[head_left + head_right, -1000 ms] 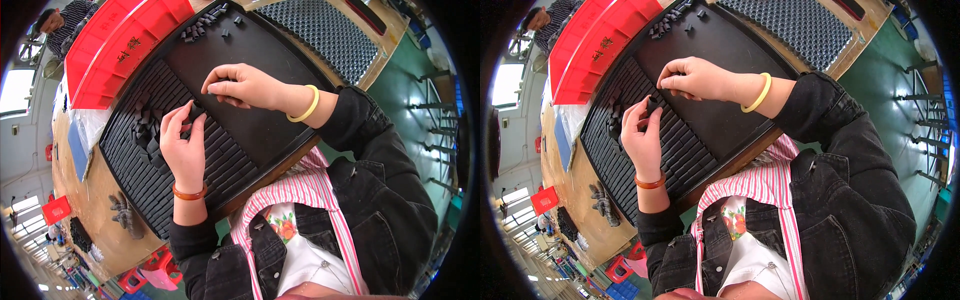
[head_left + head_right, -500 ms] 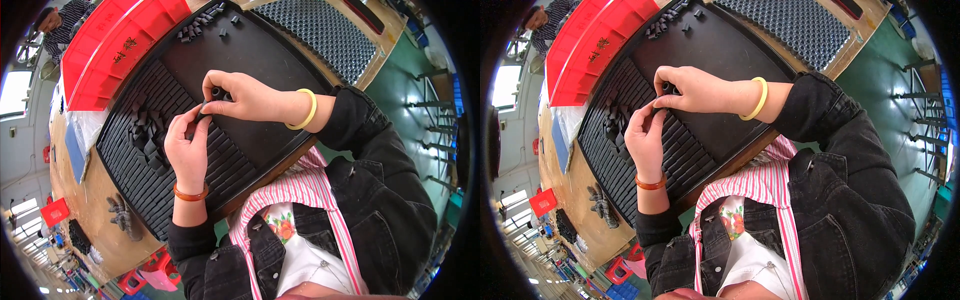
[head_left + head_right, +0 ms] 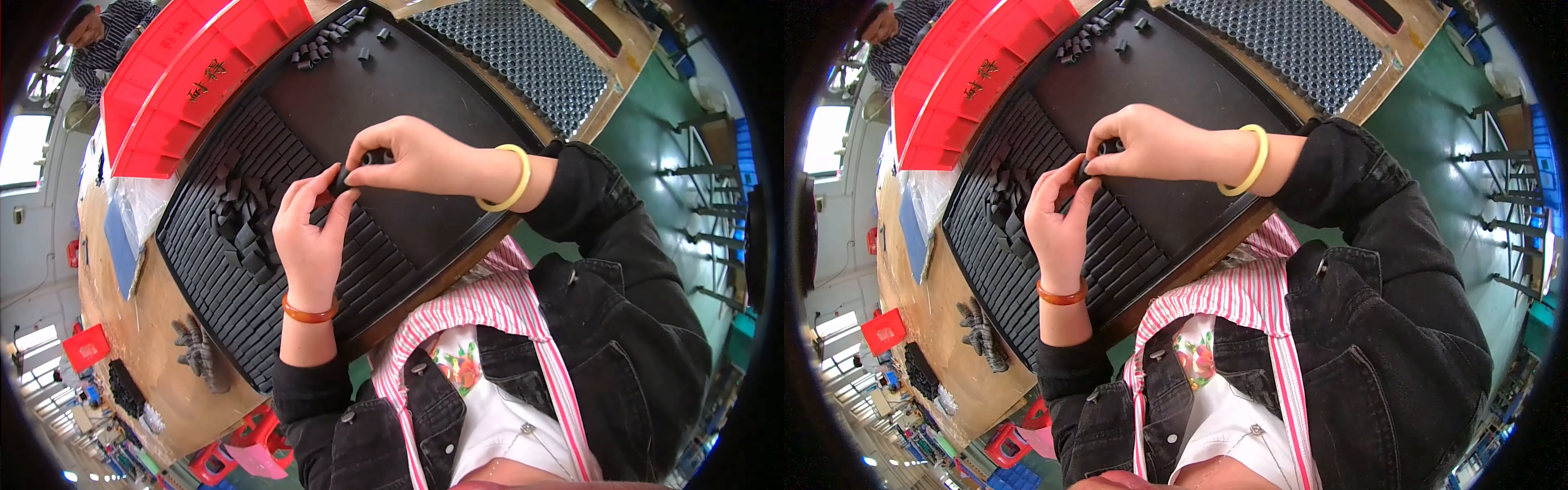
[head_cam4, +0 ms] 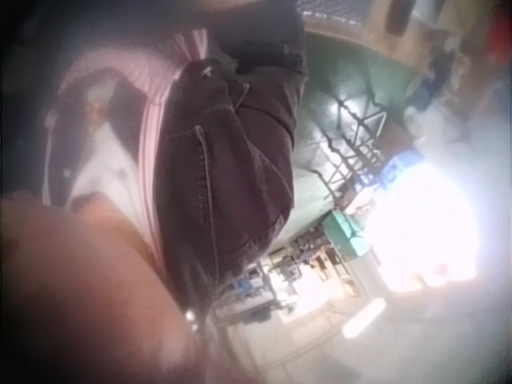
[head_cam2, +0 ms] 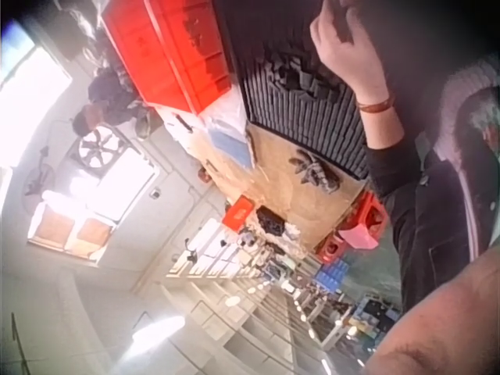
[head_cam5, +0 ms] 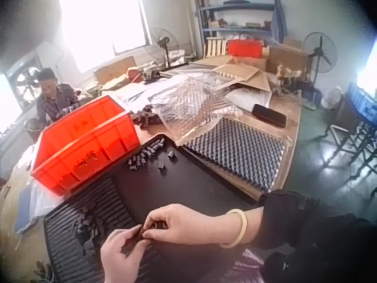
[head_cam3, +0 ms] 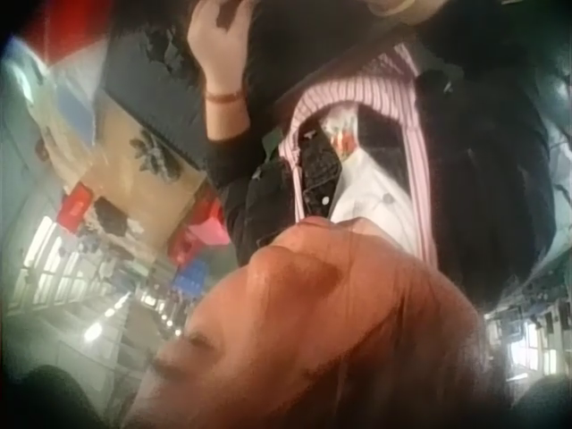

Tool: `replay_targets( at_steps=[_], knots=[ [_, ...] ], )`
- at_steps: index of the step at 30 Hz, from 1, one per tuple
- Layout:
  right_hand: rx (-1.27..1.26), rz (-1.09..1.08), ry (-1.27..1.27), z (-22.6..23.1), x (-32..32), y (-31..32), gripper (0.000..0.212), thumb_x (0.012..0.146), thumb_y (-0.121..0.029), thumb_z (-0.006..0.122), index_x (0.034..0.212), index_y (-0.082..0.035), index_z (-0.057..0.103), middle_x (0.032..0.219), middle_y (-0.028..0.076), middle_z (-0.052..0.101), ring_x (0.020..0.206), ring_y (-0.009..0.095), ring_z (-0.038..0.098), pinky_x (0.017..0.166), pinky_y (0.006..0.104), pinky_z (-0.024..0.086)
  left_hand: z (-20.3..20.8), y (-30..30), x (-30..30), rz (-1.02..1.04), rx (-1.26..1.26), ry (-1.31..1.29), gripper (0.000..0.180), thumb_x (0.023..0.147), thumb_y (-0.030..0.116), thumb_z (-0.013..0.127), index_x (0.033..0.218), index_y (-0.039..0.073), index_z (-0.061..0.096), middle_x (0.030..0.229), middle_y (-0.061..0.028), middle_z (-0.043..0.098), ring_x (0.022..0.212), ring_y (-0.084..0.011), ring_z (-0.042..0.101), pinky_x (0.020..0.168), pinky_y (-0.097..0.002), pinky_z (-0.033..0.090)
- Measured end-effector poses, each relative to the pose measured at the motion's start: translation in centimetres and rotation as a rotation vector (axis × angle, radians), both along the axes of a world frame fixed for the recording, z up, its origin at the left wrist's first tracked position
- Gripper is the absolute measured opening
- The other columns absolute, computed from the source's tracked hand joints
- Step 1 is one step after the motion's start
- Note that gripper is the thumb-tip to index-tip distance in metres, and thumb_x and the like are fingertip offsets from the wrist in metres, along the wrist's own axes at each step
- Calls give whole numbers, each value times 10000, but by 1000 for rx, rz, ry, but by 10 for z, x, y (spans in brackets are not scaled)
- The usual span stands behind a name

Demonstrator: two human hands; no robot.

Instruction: The person sorts small black cylindrical parts by hand, arranging them from a storage bin into a slotted tray.

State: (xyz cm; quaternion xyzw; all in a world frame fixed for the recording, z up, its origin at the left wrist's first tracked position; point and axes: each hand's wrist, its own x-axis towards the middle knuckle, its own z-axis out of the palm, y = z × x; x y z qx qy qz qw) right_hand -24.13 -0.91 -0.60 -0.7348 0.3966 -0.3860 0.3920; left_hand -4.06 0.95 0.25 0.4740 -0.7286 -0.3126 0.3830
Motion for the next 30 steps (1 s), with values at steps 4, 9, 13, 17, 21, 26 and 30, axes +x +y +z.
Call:
replay_targets(
  at_steps=[4,9,13,17,21,26,30],
  knots=[
    [482,5,84,27,-24,19,223,834,-180,715,930,18,681,814,107,692,751,173,633,697,286,489,10,-2,9,11,-175,3,245,840,17,707,1083,-4,681,960,-96,638,755,-142,612,717,-260,500],
    [410,153,429,11,-34,58,204,845,-187,660,921,-2,702,869,169,695,816,303,672,752,375,516,12,-4,11,93,-160,28,193,877,-2,665,1069,0,690,947,-75,648,767,-115,608,700,-240,497],
    [360,234,643,14,-26,69,188,848,-205,650,910,-38,708,854,158,686,830,331,661,757,413,522,4,-5,8,55,-212,27,169,878,-4,662,1042,4,702,919,-69,654,772,-121,614,701,-243,507],
    [291,328,781,23,-22,66,193,856,-219,652,936,-51,701,851,141,686,831,323,662,763,402,523,6,-3,11,76,-206,-19,164,880,-4,662,1039,3,703,913,-66,661,776,-121,618,701,-240,507],
    [259,266,553,14,-26,66,179,858,-198,653,954,-53,694,862,131,691,832,317,664,763,395,526,16,0,20,144,-188,-8,147,898,21,654,1035,2,704,899,-52,664,756,-100,574,688,-226,470],
    [314,369,497,3,-22,68,148,851,-154,662,956,-55,690,902,122,700,862,309,667,774,389,521,26,6,41,204,-184,-30,136,913,42,647,1029,0,705,899,-39,657,739,-85,530,674,-220,437],
    [332,361,442,7,-27,61,162,871,-165,652,971,-43,688,910,118,699,854,294,669,766,372,517,38,15,59,223,-241,-176,122,900,23,652,1008,-2,704,887,-44,653,722,-98,537,652,-224,440]
  ],
)
